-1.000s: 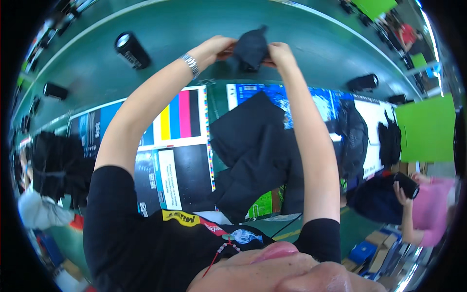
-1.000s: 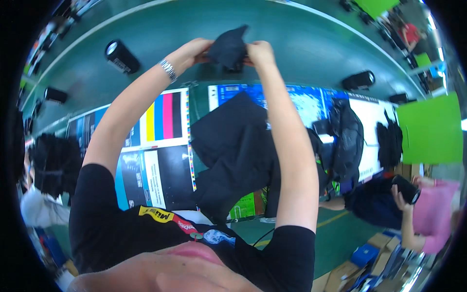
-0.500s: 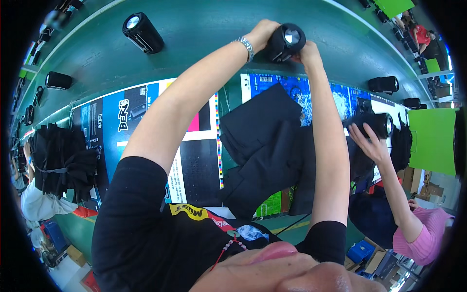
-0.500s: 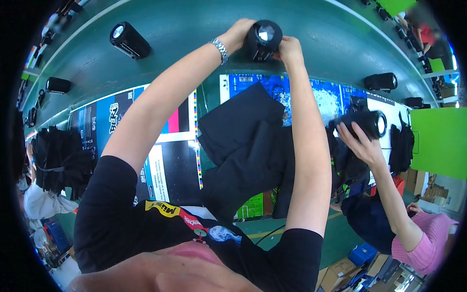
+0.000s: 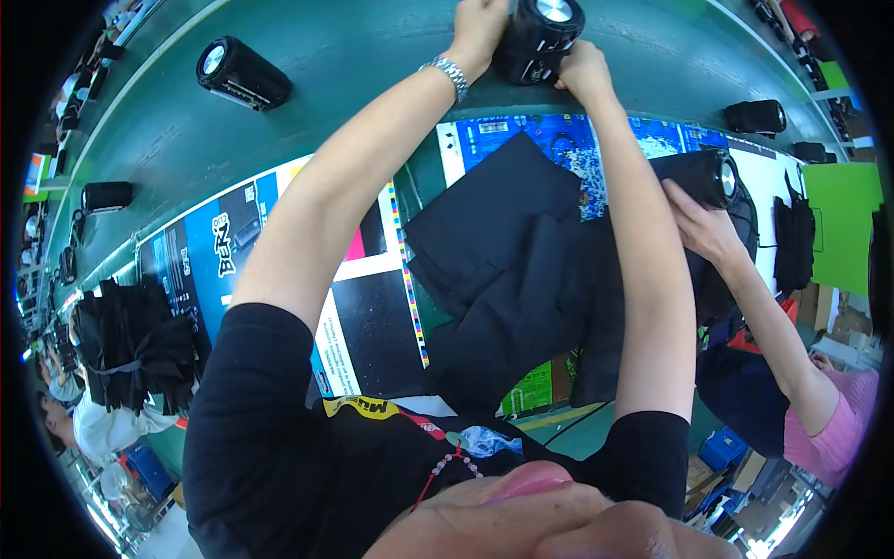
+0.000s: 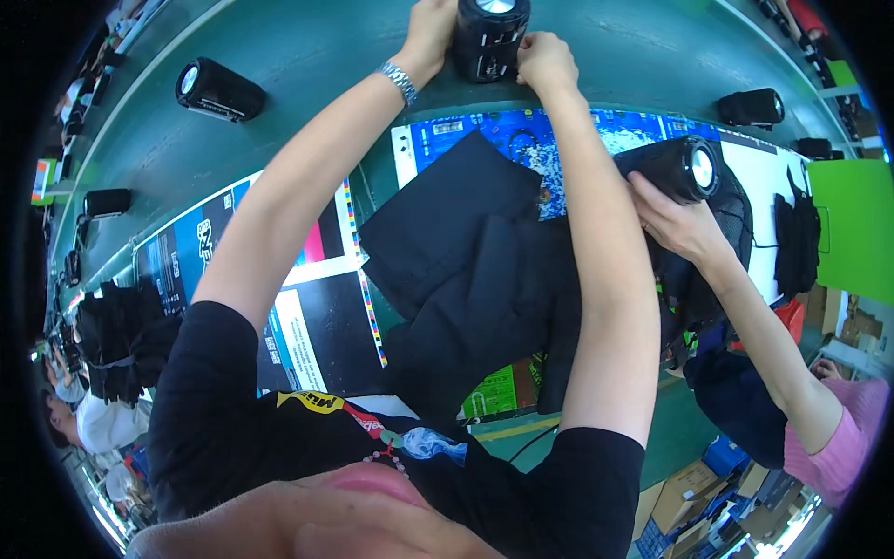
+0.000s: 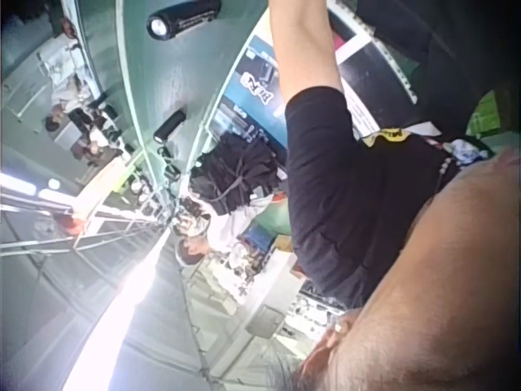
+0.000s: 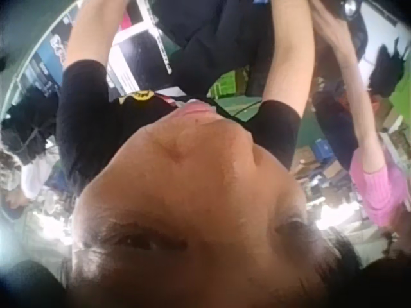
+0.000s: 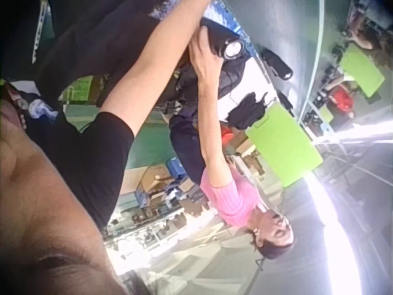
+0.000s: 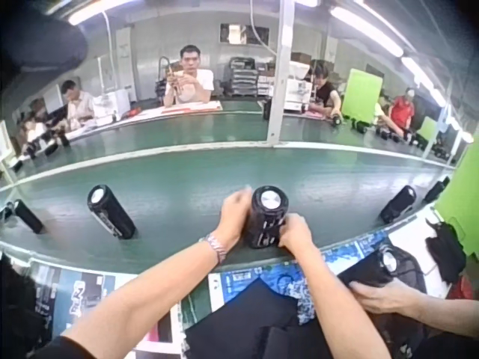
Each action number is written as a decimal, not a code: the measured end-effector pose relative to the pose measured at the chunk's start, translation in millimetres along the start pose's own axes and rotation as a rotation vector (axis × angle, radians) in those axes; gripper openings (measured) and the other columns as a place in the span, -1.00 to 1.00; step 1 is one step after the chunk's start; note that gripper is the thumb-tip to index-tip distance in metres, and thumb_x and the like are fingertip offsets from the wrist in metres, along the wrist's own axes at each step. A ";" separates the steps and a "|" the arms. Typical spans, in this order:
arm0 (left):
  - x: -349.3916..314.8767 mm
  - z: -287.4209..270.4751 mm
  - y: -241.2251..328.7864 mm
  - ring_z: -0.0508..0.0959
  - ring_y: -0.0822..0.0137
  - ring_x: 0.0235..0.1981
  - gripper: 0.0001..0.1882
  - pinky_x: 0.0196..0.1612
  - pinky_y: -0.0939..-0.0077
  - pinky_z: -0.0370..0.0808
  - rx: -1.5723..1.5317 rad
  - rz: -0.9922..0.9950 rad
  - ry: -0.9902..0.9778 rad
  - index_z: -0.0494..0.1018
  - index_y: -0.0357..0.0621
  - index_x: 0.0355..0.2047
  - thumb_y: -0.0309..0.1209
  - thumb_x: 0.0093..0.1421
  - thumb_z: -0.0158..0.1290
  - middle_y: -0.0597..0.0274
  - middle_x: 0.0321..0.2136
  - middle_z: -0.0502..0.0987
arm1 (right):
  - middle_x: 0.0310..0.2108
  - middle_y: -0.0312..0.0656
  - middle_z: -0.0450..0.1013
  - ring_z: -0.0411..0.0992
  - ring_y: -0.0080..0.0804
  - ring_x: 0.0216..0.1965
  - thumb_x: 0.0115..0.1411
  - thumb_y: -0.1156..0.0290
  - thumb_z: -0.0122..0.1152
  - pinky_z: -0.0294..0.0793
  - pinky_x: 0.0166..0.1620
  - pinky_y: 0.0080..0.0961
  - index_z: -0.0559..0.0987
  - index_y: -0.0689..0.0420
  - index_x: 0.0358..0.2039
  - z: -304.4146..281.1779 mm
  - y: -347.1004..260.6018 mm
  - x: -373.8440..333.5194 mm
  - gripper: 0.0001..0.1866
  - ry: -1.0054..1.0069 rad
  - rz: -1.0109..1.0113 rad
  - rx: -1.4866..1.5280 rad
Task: The person picks up and turns over several black fabric components one by one, stretching the edges and pressing the material against the top of a black cylindrical device on the table.
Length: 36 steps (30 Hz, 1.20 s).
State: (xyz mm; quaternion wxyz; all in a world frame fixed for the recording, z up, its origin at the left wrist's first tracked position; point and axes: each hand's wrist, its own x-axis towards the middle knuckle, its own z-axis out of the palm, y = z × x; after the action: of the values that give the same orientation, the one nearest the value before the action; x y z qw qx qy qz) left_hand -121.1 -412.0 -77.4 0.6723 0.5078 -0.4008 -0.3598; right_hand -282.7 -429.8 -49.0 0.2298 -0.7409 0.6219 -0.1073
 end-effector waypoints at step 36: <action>-72.1 -69.7 129.3 0.43 0.54 -0.35 -0.55 -0.29 0.63 0.33 -0.190 -0.007 0.081 0.47 -0.22 -0.14 -0.06 0.23 0.00 0.27 -0.29 0.53 | -0.08 0.10 0.24 0.17 0.08 -0.03 -0.09 0.20 0.40 0.22 0.01 -0.03 0.40 0.13 -0.05 -7.4 -96.6 -93.6 -0.40 0.663 -0.552 0.128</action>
State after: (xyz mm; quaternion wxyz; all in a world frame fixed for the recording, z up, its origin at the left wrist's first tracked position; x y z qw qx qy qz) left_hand -78.5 -291.1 24.3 0.7318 0.4572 -0.3355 -0.3779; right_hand -220.8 -328.8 15.1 0.0259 -0.7891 0.4326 -0.4353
